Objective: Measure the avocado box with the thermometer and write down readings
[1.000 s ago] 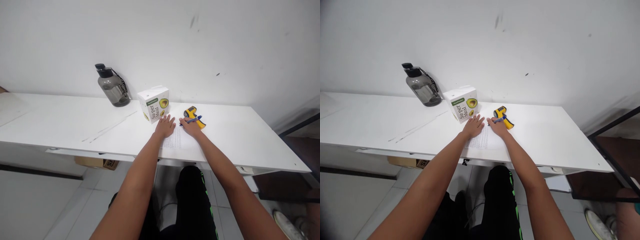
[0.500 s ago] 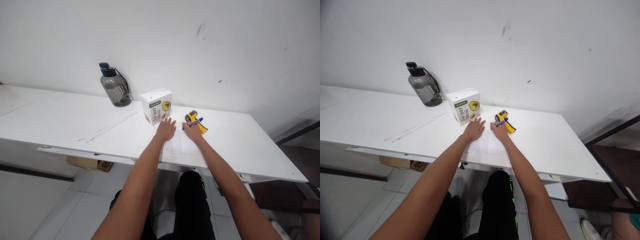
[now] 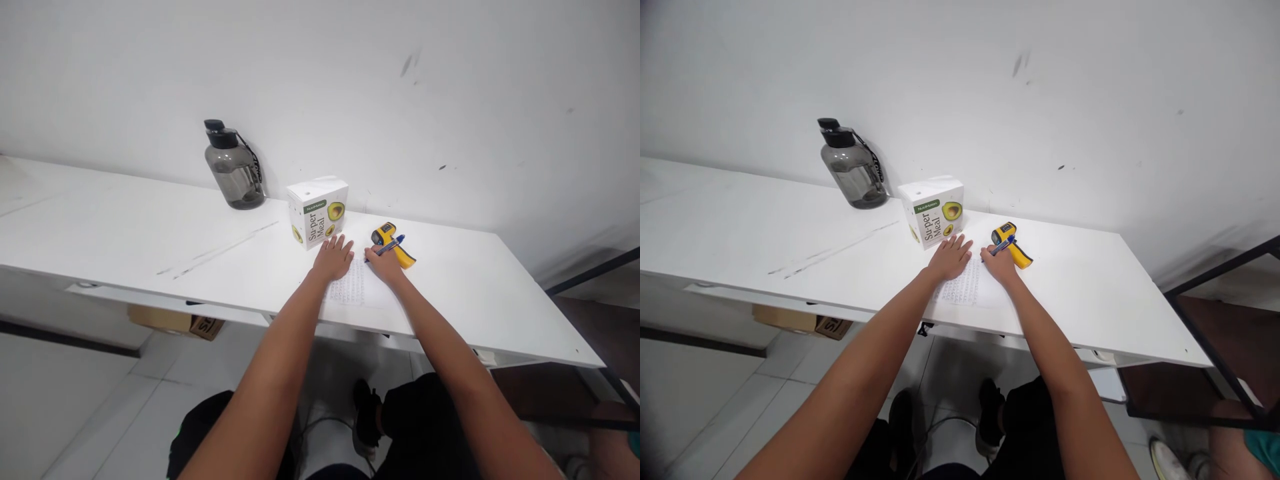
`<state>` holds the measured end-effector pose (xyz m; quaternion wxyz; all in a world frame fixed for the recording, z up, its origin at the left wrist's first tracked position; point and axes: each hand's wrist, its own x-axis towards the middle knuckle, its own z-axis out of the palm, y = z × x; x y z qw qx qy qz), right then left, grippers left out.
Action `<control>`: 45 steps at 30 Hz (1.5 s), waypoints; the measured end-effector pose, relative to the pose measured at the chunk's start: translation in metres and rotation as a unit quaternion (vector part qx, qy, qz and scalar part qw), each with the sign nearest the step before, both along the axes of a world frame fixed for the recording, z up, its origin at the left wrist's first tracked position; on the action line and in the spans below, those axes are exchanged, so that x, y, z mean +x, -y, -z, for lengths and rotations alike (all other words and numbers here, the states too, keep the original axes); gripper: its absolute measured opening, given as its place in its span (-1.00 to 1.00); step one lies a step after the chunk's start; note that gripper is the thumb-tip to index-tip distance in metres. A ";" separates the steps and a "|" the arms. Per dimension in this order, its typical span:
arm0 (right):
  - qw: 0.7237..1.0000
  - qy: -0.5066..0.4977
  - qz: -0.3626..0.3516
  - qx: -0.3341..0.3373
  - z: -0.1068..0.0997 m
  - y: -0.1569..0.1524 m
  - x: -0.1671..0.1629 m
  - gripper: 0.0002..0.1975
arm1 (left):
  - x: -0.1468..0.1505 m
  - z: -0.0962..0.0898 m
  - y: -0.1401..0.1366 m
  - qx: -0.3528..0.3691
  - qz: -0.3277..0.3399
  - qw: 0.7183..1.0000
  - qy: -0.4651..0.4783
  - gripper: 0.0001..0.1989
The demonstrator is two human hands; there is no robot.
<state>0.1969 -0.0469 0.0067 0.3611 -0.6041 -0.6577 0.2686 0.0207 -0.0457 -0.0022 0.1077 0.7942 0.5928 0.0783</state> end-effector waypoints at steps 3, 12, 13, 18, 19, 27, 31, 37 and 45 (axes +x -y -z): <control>1.000 -0.013 -0.002 0.003 -0.001 0.002 0.001 -0.69 | 0.000 0.001 -0.001 0.004 0.001 1.000 0.004 -0.37; 1.000 -0.013 0.013 0.021 0.002 -0.001 0.003 -0.68 | 0.002 -0.008 0.004 -0.015 -0.002 1.000 -0.004 -0.37; 1.000 -0.014 0.015 0.022 0.002 -0.001 0.003 -0.68 | 0.002 -0.009 0.004 -0.017 -0.002 1.000 -0.008 -0.37; 1.000 -0.014 0.020 0.015 0.002 -0.002 0.002 -0.68 | 0.002 -0.010 0.005 -0.022 -0.004 1.000 -0.015 -0.38; 1.000 -0.015 0.019 0.012 0.002 -0.001 0.002 -0.69 | 0.002 -0.010 0.005 -0.022 -0.004 1.000 -0.015 -0.38; 1.000 -0.020 -0.001 -0.003 0.000 -0.001 0.003 -0.70 | 0.003 -0.012 0.006 -0.024 -0.005 1.000 -0.016 -0.38; 1.000 -0.023 0.008 0.005 -0.002 0.000 0.002 -0.68 | 0.003 -0.012 0.006 -0.024 -0.007 1.000 -0.017 -0.39; 0.999 -0.030 0.013 0.008 -0.002 0.001 0.001 -0.69 | 0.003 -0.012 0.005 -0.026 -0.007 0.999 -0.019 -0.38; 0.999 -0.031 0.031 0.019 -0.001 0.002 0.000 -0.68 | 0.003 -0.013 0.006 -0.027 -0.006 0.999 -0.018 -0.37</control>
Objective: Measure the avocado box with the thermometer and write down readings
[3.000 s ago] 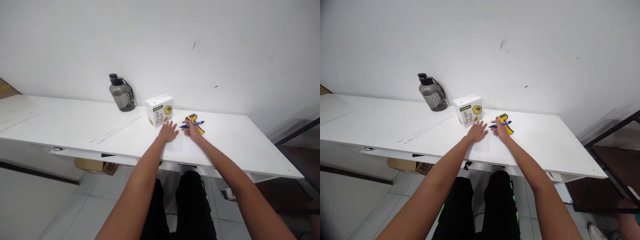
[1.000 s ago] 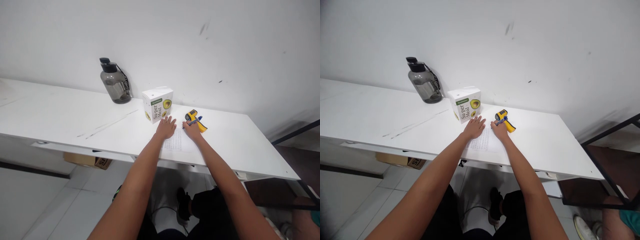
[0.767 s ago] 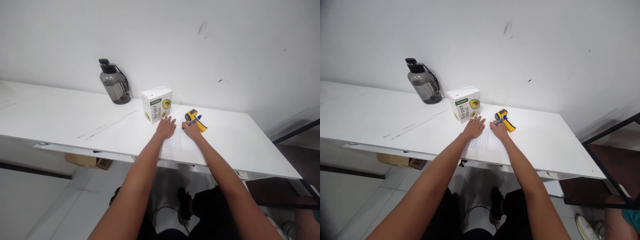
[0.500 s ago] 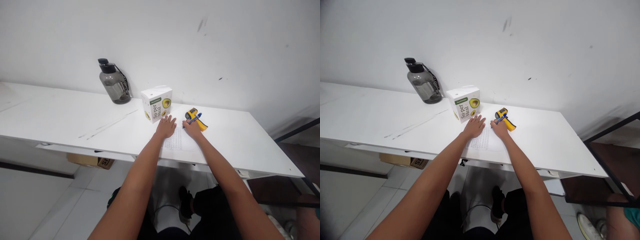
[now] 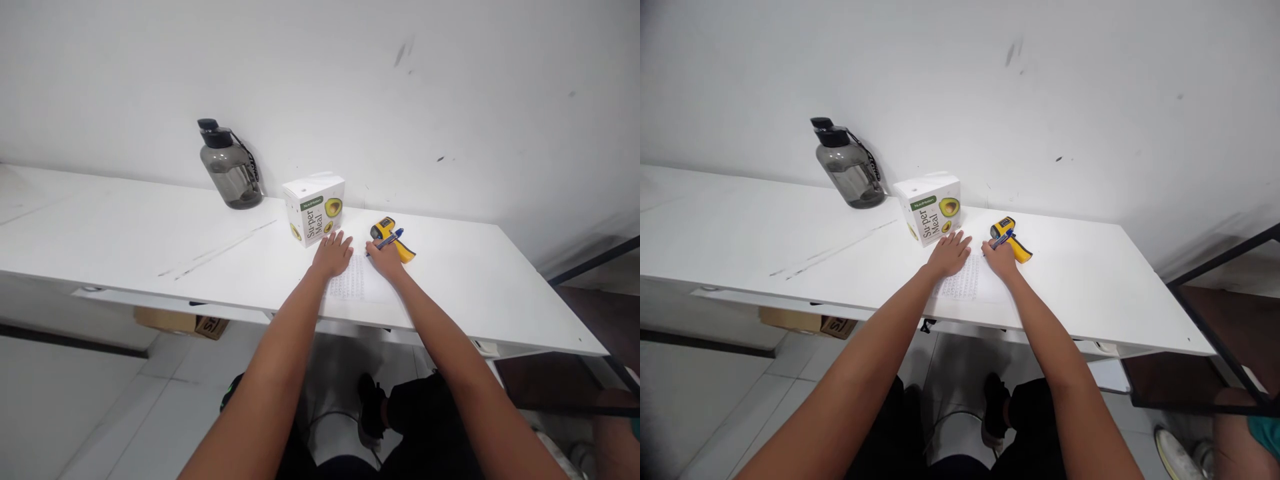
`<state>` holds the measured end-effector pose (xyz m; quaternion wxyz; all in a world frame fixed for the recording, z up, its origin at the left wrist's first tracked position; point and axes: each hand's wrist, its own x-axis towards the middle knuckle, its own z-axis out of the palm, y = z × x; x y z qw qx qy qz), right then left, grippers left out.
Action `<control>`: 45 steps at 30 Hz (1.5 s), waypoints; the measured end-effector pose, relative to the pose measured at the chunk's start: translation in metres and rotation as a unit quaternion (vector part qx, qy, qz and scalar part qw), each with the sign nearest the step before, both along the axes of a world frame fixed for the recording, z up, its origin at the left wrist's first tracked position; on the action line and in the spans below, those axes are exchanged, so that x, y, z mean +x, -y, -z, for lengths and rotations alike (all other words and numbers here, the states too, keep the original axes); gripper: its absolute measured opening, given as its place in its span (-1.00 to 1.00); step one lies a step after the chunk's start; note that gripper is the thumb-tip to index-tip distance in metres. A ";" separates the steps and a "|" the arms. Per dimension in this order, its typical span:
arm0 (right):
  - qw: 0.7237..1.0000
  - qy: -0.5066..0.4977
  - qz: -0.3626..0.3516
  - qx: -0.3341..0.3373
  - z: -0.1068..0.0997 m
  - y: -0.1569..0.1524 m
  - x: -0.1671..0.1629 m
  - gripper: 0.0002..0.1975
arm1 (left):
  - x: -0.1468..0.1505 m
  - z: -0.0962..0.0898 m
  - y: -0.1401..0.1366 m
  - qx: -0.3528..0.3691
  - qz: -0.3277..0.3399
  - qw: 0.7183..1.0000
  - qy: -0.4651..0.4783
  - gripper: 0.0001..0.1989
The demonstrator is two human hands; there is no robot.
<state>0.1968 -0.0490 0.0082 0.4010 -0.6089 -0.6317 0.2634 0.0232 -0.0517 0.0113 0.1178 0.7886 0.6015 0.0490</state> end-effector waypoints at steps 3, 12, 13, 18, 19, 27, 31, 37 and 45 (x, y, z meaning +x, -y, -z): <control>1.000 -0.002 0.004 0.004 0.001 -0.001 0.000 -0.67 | 0.000 0.001 0.000 0.004 -0.001 1.000 0.001 -0.38; 1.000 0.011 -0.009 -0.004 0.002 -0.002 0.002 -0.69 | 0.000 0.000 0.000 0.000 -0.002 1.000 0.002 -0.38; 1.000 0.012 -0.007 -0.002 0.002 -0.002 0.002 -0.69 | 0.000 0.000 0.000 0.000 -0.003 1.000 0.001 -0.38; 1.000 0.011 -0.002 0.014 0.003 -0.002 0.002 -0.69 | 0.000 0.001 -0.001 0.004 -0.001 1.000 0.004 -0.37; 1.000 0.010 -0.002 0.016 0.003 -0.002 0.002 -0.69 | 0.000 0.001 -0.001 0.003 -0.001 1.000 0.005 -0.37; 1.000 0.023 -0.008 0.015 0.003 -0.002 0.001 -0.67 | 0.000 0.002 -0.001 0.004 -0.002 1.000 0.007 -0.38; 1.000 0.019 -0.014 0.000 0.004 -0.002 0.001 -0.68 | 0.000 0.002 -0.001 0.003 -0.003 1.000 0.004 -0.38; 1.000 -0.004 -0.012 0.002 0.003 -0.002 0.002 -0.68 | -0.001 0.002 -0.001 0.007 -0.003 1.000 0.001 -0.38; 0.999 -0.023 -0.043 -0.017 0.000 0.001 0.003 -0.51 | -0.001 0.004 -0.002 0.014 -0.004 1.000 -0.005 -0.38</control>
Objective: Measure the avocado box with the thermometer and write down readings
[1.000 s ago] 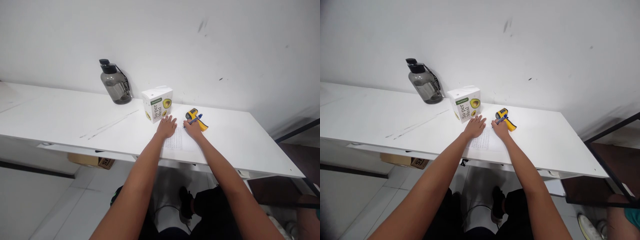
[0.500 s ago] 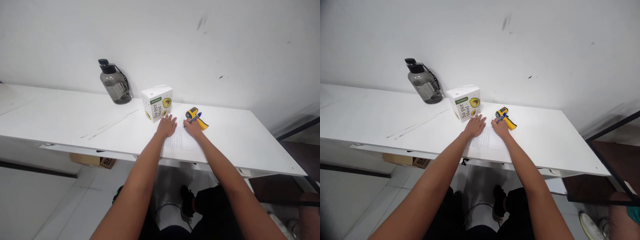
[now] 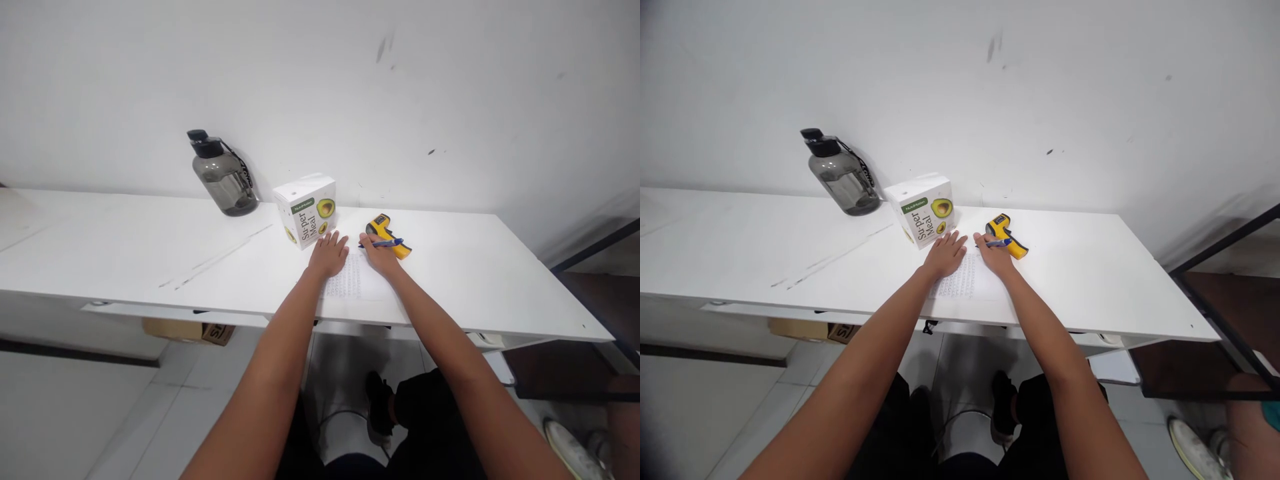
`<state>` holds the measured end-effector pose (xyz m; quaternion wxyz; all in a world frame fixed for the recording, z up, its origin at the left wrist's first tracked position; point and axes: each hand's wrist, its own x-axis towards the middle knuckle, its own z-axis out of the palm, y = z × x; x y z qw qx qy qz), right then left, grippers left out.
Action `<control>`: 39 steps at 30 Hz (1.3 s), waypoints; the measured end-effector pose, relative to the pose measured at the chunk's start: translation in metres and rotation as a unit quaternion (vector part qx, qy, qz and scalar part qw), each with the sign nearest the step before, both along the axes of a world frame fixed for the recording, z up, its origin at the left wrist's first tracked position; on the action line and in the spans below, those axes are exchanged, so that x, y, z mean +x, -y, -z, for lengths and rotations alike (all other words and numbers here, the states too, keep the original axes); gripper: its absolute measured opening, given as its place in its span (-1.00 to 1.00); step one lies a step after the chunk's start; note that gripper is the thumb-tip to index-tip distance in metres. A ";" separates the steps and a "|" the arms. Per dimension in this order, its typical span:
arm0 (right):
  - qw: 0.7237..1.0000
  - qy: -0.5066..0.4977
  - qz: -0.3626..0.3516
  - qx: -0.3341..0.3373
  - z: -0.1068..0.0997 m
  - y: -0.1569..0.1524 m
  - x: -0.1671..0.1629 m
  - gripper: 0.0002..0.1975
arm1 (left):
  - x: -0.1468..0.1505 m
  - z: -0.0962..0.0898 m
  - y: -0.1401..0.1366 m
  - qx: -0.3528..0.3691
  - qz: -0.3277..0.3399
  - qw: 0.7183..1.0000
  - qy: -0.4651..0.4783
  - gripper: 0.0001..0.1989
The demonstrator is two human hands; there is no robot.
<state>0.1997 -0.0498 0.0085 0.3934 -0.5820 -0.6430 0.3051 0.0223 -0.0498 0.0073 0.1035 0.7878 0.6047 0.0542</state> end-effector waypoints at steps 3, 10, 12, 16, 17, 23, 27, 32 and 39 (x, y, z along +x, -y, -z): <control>1.000 -0.009 0.007 0.004 0.001 -0.001 0.000 -0.53 | 0.000 -0.001 0.000 0.001 0.000 1.000 -0.003 -0.38; 0.995 0.042 -0.026 0.083 0.006 0.004 0.000 -0.59 | 0.000 -0.003 0.001 -0.005 -0.002 1.000 -0.006 -0.38; 0.988 0.070 -0.046 0.131 0.008 0.004 -0.001 -0.63 | 0.000 -0.003 0.001 -0.001 -0.001 1.000 -0.003 -0.38; 0.983 0.110 -0.022 0.146 0.014 0.001 0.000 -0.65 | 0.001 -0.001 0.001 0.002 -0.002 1.000 -0.003 -0.38; 0.983 0.122 -0.006 0.137 0.016 -0.001 0.000 -0.63 | 0.000 -0.001 0.000 0.003 -0.002 1.000 -0.003 -0.38; 0.970 0.188 0.055 0.144 0.022 -0.007 0.003 -0.50 | 0.000 0.000 0.000 0.010 0.001 1.000 -0.001 -0.38; 0.966 0.194 0.074 0.151 0.024 -0.010 0.007 -0.49 | 0.001 -0.002 0.001 -0.004 -0.003 1.000 0.002 -0.38; 0.968 0.186 0.075 0.152 0.024 -0.013 0.012 -0.51 | 0.001 -0.002 0.000 -0.008 -0.004 1.000 0.003 -0.39; 0.979 0.120 0.107 0.126 0.021 -0.020 0.022 -0.64 | 0.000 -0.002 0.000 -0.006 -0.009 1.000 0.025 -0.38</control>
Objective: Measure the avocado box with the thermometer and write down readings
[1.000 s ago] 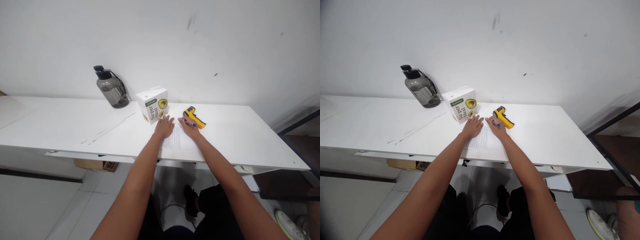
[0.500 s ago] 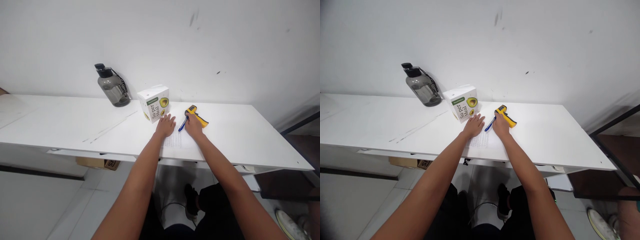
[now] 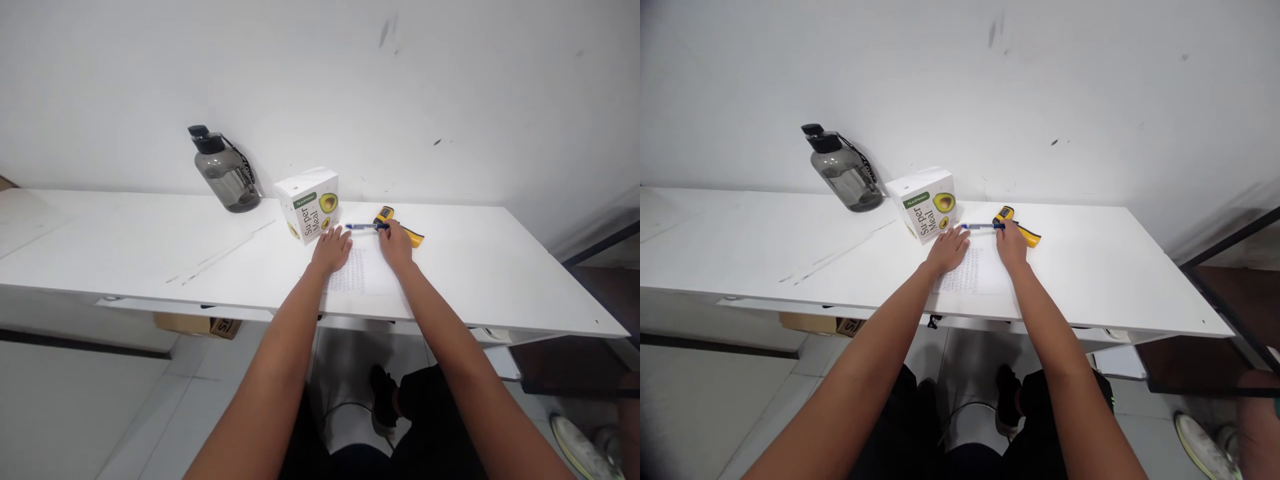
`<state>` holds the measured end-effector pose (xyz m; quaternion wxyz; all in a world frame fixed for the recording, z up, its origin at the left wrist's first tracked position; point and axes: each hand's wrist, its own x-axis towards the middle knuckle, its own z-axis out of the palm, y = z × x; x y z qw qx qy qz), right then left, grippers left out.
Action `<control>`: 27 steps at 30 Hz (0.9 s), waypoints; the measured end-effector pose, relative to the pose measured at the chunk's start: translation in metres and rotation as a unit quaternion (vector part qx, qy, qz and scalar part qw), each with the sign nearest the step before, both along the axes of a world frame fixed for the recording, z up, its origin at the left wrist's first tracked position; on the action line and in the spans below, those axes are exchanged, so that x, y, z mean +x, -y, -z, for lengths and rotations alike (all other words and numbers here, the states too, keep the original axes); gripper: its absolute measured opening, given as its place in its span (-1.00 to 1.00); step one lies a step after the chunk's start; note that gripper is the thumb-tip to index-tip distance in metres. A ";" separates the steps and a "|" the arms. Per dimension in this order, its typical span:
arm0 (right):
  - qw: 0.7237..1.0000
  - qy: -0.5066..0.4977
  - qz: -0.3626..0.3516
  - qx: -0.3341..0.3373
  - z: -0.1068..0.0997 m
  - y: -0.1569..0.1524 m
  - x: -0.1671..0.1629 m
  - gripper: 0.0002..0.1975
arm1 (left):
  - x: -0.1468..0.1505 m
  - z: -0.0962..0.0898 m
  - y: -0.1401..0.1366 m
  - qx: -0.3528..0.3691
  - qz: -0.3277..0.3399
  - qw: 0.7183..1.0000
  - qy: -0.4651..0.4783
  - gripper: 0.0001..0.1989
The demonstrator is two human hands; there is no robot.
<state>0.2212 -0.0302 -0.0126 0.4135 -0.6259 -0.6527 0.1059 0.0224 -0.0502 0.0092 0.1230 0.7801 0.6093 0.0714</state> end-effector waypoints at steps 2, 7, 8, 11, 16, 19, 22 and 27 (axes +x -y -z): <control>1.000 -0.008 0.013 -0.004 -0.001 -0.002 0.003 -0.69 | 0.000 -0.001 0.001 -0.006 0.000 1.000 0.004 -0.38; 0.997 0.050 0.060 -0.023 -0.007 0.000 0.006 -0.68 | 0.001 -0.002 0.001 -0.007 0.000 1.000 0.008 -0.39; 0.995 0.068 0.066 -0.029 -0.008 0.002 0.005 -0.68 | 0.001 -0.002 0.001 -0.004 0.000 1.000 0.008 -0.38; 0.989 0.127 0.061 -0.050 -0.013 0.008 0.003 -0.66 | 0.000 0.001 0.000 0.001 0.001 1.000 0.009 -0.39; 0.974 0.200 0.039 -0.095 -0.017 0.014 -0.001 -0.65 | -0.001 0.006 -0.003 0.010 0.004 1.000 0.018 -0.40; 0.968 0.220 0.010 -0.118 -0.016 0.015 -0.002 -0.67 | -0.001 0.006 -0.004 0.011 0.005 1.000 0.018 -0.40; 0.970 0.214 0.006 -0.112 -0.015 0.014 -0.001 -0.69 | 0.000 0.005 -0.003 0.008 0.004 1.000 0.018 -0.39; 0.982 0.173 0.074 -0.008 -0.017 0.006 0.011 -0.61 | 0.000 0.004 -0.002 0.006 0.003 1.000 0.017 -0.39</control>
